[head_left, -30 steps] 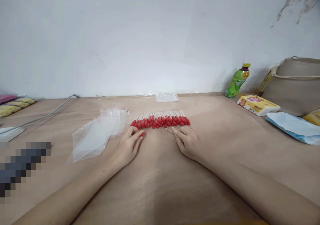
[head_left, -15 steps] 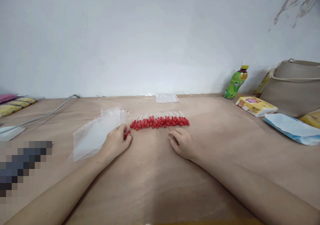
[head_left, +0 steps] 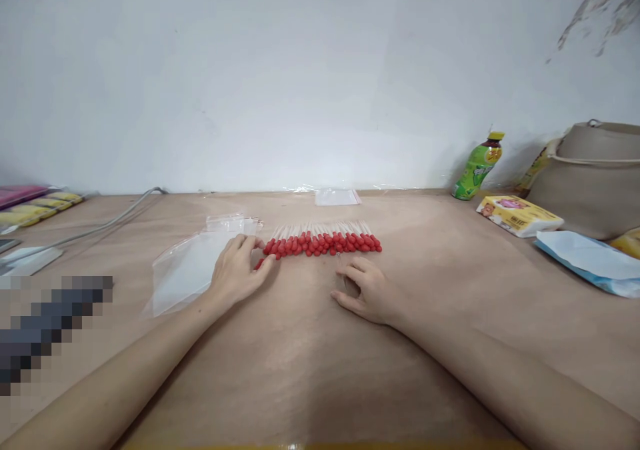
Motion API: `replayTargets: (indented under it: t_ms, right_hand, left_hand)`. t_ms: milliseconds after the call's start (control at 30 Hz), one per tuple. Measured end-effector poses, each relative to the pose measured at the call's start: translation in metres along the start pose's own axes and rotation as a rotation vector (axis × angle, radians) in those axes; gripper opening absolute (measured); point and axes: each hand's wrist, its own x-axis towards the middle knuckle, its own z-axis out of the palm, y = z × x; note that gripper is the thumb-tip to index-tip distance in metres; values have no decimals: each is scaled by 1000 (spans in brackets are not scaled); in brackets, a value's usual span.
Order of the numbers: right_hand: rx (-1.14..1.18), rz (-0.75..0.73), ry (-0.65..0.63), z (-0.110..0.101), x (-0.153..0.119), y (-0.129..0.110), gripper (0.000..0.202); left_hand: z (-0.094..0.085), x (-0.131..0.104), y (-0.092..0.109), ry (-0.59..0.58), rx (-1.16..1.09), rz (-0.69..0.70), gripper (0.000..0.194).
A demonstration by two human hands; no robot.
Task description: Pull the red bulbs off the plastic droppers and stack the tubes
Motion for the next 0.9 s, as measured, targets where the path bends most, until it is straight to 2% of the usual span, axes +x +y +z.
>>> replayTargets:
  t_ms: [133,267,367,567,667,767,833,900]
  right_hand:
    - [103,-30,66,-3,-2,3,33]
    - [121,-91,104,-6,-5,5,31]
    - [102,-112,108,-6,-6,6,30]
    - [83,-112,131,-6,-5,5,26]
    - [78,-107,161,-6,-4,5,25]
    - [46,-67,246,-6,-4,4,31]
    - [-3,-14,338,-8,-3,2,45]
    - [-73,15,432,-11,-4,1,60]
  left_hand:
    - [2,16,6,-24,15,134,23]
    - [4,26,8,-92,76,166,24]
    - [6,27,8,-87,57,172,22]
    - [12,23,3,-9,-148,-5,23]
    - [14,19,1,140,-245,-68,21]
    - [9,10,5,277,-313,29,16]
    - [4,1,12,241,-348,157,14]
    - [0,-7,21,125,-372,286,13]
